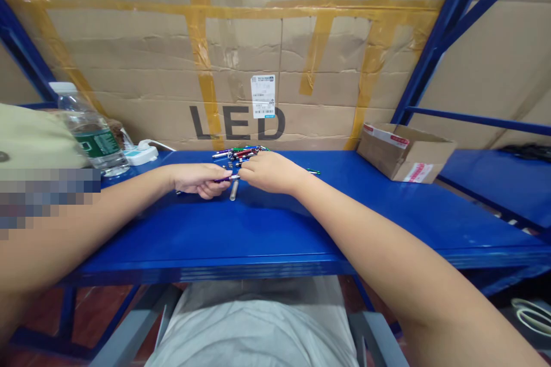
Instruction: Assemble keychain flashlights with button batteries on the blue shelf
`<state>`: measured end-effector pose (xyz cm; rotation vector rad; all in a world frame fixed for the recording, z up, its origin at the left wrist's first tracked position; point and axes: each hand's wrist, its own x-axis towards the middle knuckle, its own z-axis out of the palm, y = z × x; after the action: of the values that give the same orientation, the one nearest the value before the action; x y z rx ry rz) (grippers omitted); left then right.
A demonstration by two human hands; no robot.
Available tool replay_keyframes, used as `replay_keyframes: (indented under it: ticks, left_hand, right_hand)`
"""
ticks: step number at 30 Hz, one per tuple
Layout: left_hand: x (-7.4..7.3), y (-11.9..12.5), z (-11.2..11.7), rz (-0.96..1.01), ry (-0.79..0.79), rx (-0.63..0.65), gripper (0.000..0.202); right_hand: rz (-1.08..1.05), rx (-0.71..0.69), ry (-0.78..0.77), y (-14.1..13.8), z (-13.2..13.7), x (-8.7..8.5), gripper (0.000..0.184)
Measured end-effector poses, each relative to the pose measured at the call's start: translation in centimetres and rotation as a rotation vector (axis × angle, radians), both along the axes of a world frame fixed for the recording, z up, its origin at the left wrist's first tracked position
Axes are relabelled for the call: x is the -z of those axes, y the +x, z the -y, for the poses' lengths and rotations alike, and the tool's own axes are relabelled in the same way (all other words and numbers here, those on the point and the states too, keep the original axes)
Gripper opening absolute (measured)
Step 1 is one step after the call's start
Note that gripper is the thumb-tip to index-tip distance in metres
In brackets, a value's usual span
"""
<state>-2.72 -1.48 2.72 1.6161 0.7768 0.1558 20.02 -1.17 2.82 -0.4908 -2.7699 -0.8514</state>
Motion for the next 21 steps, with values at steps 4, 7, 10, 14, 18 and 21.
replay_keyframes:
  ticks: [4,7,10,14,18,21]
  left_hand:
    - [0.0,0.2,0.1,-0.007,0.307,-0.020,0.043]
    - [0.0,0.7,0.1,-0.106,0.923,-0.066,0.034]
    - [0.2,1.1,-0.1,-0.287,1.407,-0.143,0.026]
    - [0.4,1.1,-0.4,-0.485,1.718,-0.092,0.030]
    - [0.2,1.0,-0.7,-0.460,1.793,-0.051,0.030]
    - [0.1,0.9,-1.0,-0.426,1.635,-0.096,0.027]
  right_hand:
    - [-0.148,0.008,-0.186,0.0,0.2,0.3,0.022]
    - [-0.478,0.016,-0.576,-0.3,0.3,0.9,0.026]
    - [-0.819,0.079,-1.224,-1.0,0.4,1.3,0.029]
    - [-0.927,0.145,-1.844,-1.4,0.5,1.1,0.028]
    - [-0.928,0.166,-1.905,-1.3,0.5,0.9,0.030]
    - [-0.859,0.197,-1.558,-1.1,0.3,0.9,0.032]
